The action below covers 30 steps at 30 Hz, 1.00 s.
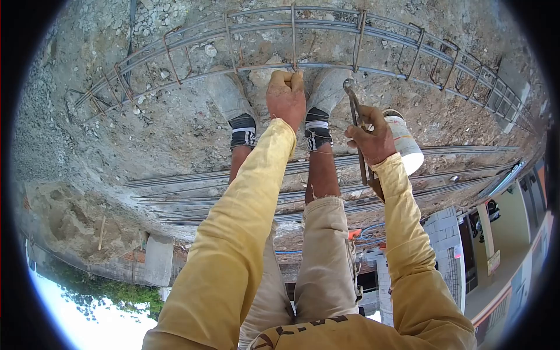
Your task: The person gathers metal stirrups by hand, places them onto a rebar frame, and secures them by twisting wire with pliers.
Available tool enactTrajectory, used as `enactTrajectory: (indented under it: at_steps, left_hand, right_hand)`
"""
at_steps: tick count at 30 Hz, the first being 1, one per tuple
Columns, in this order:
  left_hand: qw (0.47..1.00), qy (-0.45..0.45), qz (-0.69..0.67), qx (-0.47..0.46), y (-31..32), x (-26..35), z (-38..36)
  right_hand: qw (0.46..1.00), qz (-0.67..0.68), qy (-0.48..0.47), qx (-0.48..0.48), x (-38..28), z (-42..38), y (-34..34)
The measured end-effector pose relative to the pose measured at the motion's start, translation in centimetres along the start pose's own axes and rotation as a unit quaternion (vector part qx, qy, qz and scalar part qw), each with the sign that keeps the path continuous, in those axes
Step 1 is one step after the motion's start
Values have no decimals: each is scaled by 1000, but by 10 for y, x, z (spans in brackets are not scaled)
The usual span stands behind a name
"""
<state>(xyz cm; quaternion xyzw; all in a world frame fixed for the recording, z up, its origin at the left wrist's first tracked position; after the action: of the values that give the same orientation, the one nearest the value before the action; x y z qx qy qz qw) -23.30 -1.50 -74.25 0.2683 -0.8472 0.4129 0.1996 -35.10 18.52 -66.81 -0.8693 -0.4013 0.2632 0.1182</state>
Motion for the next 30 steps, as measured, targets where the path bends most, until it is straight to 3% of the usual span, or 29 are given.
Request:
enactTrajectory:
  at_steps: [1,4,5,7,10,14,17,20,23,26,30]
  left_hand:
    - [998,-45,-45,-21,0,-5,-2]
    - [992,6,-121,-29,-4,-9,-6]
    - [989,-34,-134,-47,-4,-15,-8]
    - [977,-114,-160,-83,-3,-27,-15]
    - [975,-113,-166,-92,-5,-26,-17]
    - [971,-134,-180,-82,-6,-23,-21]
    - [965,-149,-195,-92,-4,-26,-23]
    - [953,-187,-212,-110,0,-31,-26]
    - [944,-216,-222,-111,-1,-30,-28]
    - [939,-228,-224,-126,-2,-31,-27]
    - [957,-194,-140,-163,-10,-38,-16]
  right_hand:
    - [999,4,28,-37,9,-4,8]
    - [985,63,98,-129,34,-9,36]
    - [979,66,116,-154,39,-10,45]
    - [992,14,10,-125,28,-7,54]
    - [972,-95,-211,-36,-7,-12,62]
    - [922,-257,-290,29,-25,-17,69]
    - [894,-298,-329,67,-30,-20,65]
    - [904,-288,-310,67,-15,-12,67]
    - [925,-238,-278,105,-2,-10,66]
    - [921,-274,-224,162,22,-1,66]
    - [960,-264,-95,15,69,18,95]
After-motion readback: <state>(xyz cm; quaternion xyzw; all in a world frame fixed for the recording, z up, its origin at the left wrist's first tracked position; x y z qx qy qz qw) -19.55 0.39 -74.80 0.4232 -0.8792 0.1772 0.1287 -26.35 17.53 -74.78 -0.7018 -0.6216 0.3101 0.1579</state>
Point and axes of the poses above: each hand's wrist, its own z-axis towards the middle knuckle, its own y-axis out of the palm, x = y × z, the point moved 9 cm from there along z, towards the middle knuckle, and after that the axes turned 13 degrees about x, right-handed, at the moved point
